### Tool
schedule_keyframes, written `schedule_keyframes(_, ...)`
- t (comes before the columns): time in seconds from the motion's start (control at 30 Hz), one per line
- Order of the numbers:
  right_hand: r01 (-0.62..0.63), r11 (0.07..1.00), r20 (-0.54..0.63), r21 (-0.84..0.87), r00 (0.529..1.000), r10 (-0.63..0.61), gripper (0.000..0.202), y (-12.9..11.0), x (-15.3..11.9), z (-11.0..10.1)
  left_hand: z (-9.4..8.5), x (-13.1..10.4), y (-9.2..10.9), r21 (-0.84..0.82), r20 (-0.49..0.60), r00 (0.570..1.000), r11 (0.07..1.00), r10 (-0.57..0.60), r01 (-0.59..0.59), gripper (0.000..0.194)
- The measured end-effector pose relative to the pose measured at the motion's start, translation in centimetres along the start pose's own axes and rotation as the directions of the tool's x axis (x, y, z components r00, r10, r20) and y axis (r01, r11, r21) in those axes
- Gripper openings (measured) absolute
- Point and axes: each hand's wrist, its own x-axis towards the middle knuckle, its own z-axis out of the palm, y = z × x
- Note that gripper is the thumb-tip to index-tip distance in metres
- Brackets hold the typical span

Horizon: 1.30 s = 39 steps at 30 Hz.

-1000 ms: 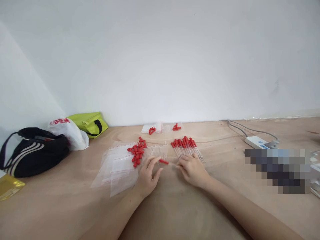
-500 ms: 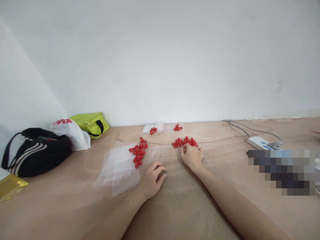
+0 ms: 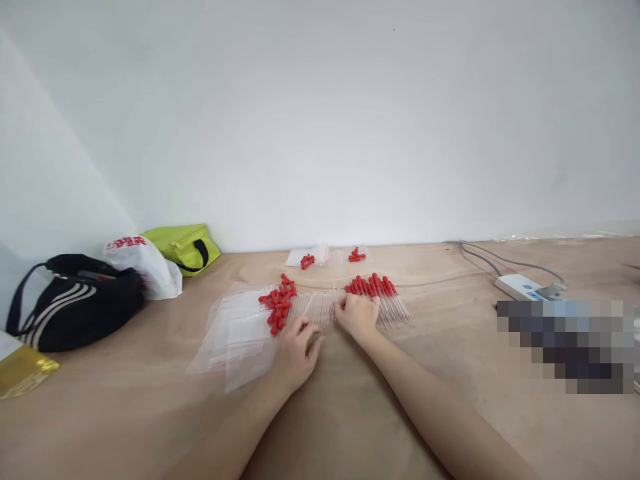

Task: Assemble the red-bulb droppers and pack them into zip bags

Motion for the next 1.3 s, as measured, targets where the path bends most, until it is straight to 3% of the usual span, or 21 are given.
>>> schedule_keyframes(0.1, -0.027, 1.000, 0.034, -0.008, 0.999, 0.027, 0.029, -0.5, 0.3, 0.2, -1.1, 0.2, -2.2, 0.195, -0.127, 0.990, 0.977, -0.062, 0.086, 0.009)
schedule_keyframes(0.27, -0.029, 1.000, 0.058, -0.008, 0.998, 0.030, 0.028, -0.6, 0.5, 0.1, -2.6, 0.4, -5.4, 0.417, -0.192, 0.959, 0.867, -0.207, 0.271, 0.016)
schedule_keyframes(0.53, -0.037, 0.999, 0.076, -0.003, 0.996, 0.037, 0.030, -0.8, 0.4, 0.3, -2.1, 0.7, -6.4, 0.407, -0.153, 0.943, 0.851, -0.295, 0.332, 0.018)
schedule_keyframes(0.67, -0.038, 0.999, 0.056, 0.033, 0.998, 0.036, 0.027, -0.5, 0.2, 0.3, -2.7, 0.8, -5.4, 0.383, -0.239, 0.947, 0.876, -0.214, 0.295, 0.015)
schedule_keyframes(0.77, 0.017, 0.990, -0.041, 0.140, 0.999, -0.012, 0.023, 0.4, -0.3, 0.1, -3.0, 0.8, -3.4, 0.251, -0.272, 0.959, 0.956, -0.085, 0.155, 0.015)
schedule_keyframes(0.87, 0.175, 0.954, -0.148, 0.243, 0.979, -0.142, 0.019, 2.2, -1.1, 0.1, -2.2, 0.4, -0.8, 0.020, -0.175, 0.985, 1.000, -0.006, 0.010, 0.011)
schedule_keyframes(1.03, 0.454, 0.833, -0.209, 0.317, 0.890, -0.405, 0.017, 6.3, -3.3, -0.3, 0.1, -0.7, 1.8, -0.156, 0.029, 0.999, 0.987, 0.039, -0.034, 0.005)
schedule_keyframes(1.1, 0.514, 0.797, -0.205, 0.315, 0.857, -0.472, 0.020, 7.8, -4.3, -0.8, 0.7, -1.0, 2.1, -0.172, 0.063, 0.998, 0.985, 0.032, -0.021, 0.003)
schedule_keyframes(1.23, 0.586, 0.747, -0.140, 0.315, 0.807, -0.574, 0.029, 9.6, -5.7, -2.1, 0.8, -1.0, 2.4, -0.233, 0.115, 0.990, 0.971, 0.083, -0.055, 0.028)
schedule_keyframes(1.3, 0.595, 0.733, -0.110, 0.329, 0.795, -0.596, 0.028, 9.8, -5.9, -2.5, 0.8, -0.8, 2.7, -0.259, 0.136, 0.983, 0.962, 0.125, -0.087, 0.030)
